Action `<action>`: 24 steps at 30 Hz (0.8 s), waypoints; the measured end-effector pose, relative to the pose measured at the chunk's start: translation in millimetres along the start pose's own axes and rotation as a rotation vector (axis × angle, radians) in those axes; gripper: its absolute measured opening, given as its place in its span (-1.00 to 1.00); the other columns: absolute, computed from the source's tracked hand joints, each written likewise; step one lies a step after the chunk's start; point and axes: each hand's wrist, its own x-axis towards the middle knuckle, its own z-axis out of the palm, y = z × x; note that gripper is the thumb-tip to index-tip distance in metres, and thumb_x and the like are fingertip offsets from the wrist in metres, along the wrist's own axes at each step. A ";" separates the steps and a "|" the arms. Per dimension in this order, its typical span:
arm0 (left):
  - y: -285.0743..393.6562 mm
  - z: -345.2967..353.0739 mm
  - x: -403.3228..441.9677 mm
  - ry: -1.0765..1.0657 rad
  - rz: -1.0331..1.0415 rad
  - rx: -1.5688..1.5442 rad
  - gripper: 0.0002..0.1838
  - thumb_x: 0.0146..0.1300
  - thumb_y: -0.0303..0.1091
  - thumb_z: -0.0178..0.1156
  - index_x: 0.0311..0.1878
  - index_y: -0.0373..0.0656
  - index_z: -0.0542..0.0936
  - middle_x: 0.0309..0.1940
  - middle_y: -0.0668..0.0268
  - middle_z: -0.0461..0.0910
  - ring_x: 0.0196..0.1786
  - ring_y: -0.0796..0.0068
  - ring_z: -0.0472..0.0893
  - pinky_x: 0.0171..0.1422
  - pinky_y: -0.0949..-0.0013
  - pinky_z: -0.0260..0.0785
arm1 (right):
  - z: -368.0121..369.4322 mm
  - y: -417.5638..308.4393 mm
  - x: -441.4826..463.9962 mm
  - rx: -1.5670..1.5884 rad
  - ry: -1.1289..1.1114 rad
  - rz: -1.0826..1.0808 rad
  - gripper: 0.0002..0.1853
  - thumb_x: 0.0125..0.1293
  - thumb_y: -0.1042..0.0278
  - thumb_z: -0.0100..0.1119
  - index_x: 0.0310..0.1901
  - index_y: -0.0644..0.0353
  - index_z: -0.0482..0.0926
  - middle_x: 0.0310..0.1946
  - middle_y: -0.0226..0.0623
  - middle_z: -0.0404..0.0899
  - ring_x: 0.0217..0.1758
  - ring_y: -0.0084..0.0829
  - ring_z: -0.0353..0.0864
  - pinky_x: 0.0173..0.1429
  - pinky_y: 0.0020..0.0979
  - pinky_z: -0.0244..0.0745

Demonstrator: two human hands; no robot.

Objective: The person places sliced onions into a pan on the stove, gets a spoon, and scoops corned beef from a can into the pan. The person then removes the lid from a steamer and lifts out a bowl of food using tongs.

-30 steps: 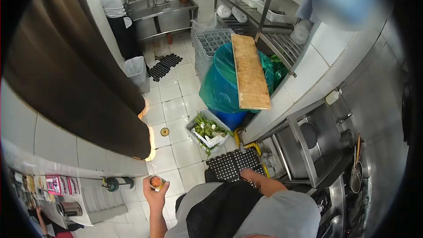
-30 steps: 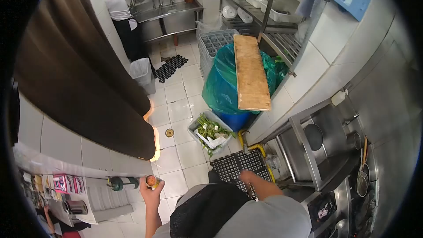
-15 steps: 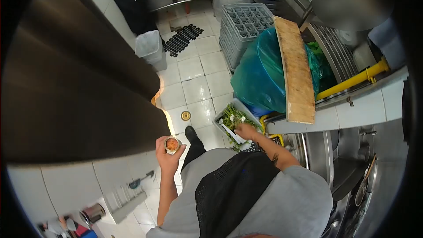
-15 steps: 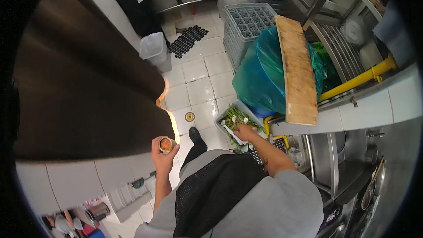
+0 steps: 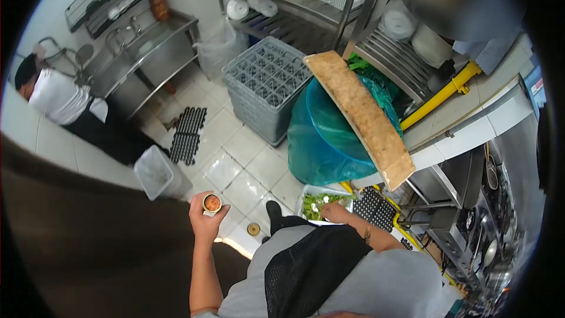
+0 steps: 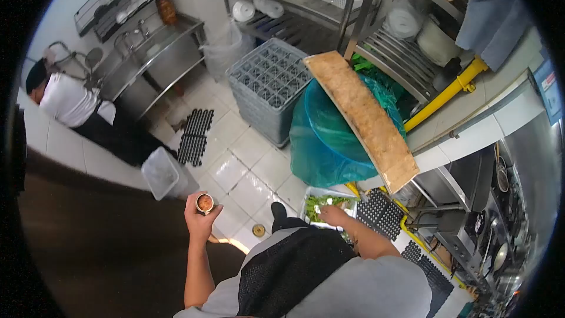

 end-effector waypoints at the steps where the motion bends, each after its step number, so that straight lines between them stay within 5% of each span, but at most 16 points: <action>1: -3.7 5.3 23.4 -0.009 0.017 -0.006 -0.49 -0.04 -0.47 0.68 0.00 -0.30 0.69 -0.06 0.23 0.63 0.03 0.27 0.65 0.20 0.25 0.50 | 0.3 -13.1 17.2 -0.007 -0.036 0.069 -0.58 0.46 -0.02 0.31 0.05 0.20 0.79 -0.08 0.00 0.83 0.06 -0.01 0.81 0.16 -0.06 0.66; 7: -18.2 31.2 122.1 -0.036 0.023 -0.104 -0.48 -0.05 -0.45 0.72 0.00 -0.26 0.70 0.01 0.17 0.69 0.07 0.19 0.68 0.22 0.19 0.51 | -40.1 -100.9 149.7 0.338 -0.071 0.055 -0.57 0.50 0.03 0.34 0.15 0.22 0.77 -0.03 -0.06 0.85 0.01 -0.15 0.84 0.15 -0.17 0.69; 9: -26.0 25.9 150.7 -0.078 0.018 -0.096 -0.46 -0.07 -0.45 0.73 0.00 -0.26 0.70 0.02 0.17 0.68 0.09 0.19 0.68 0.24 0.20 0.51 | -65.0 -132.2 199.1 0.237 0.087 -0.140 -0.62 0.57 0.11 0.32 0.20 0.24 0.74 -0.07 -0.17 0.84 -0.09 -0.39 0.80 0.08 -0.28 0.68; 11: -39.1 21.8 177.8 -0.130 0.034 -0.016 -0.45 -0.08 -0.45 0.73 0.00 -0.25 0.70 0.02 0.17 0.68 0.09 0.21 0.68 0.24 0.21 0.52 | -99.1 -165.7 246.4 0.317 0.154 -0.203 -0.62 0.59 0.16 0.31 0.24 0.26 0.72 -0.06 -0.22 0.83 -0.09 -0.42 0.78 0.08 -0.30 0.67; 14: -62.2 14.8 226.6 -0.091 -0.005 -0.037 -0.48 -0.08 -0.47 0.73 -0.02 -0.27 0.71 0.01 0.18 0.67 0.09 0.20 0.68 0.24 0.21 0.52 | -166.8 -229.5 295.5 0.360 0.240 -0.229 -0.64 0.55 0.15 0.34 0.17 0.26 0.76 -0.05 -0.14 0.86 0.01 -0.28 0.83 0.14 -0.22 0.70; 18: -95.7 12.2 298.8 -0.021 -0.029 -0.038 -0.50 -0.08 -0.48 0.72 -0.04 -0.30 0.72 -0.03 0.18 0.67 0.06 0.19 0.67 0.23 0.20 0.50 | -238.1 -272.5 353.0 0.362 0.310 -0.160 -0.65 0.56 0.20 0.32 0.19 0.25 0.75 -0.06 -0.16 0.85 -0.02 -0.40 0.80 0.08 -0.27 0.70; 24: -133.7 18.0 417.3 -0.032 -0.046 -0.113 -0.49 -0.09 -0.47 0.70 -0.03 -0.31 0.71 -0.05 0.17 0.69 0.04 0.19 0.67 0.22 0.20 0.50 | -346.4 -304.3 414.5 0.221 0.465 -0.211 -0.63 0.52 0.19 0.36 0.20 0.26 0.73 -0.02 -0.11 0.79 0.02 -0.27 0.81 0.15 -0.23 0.69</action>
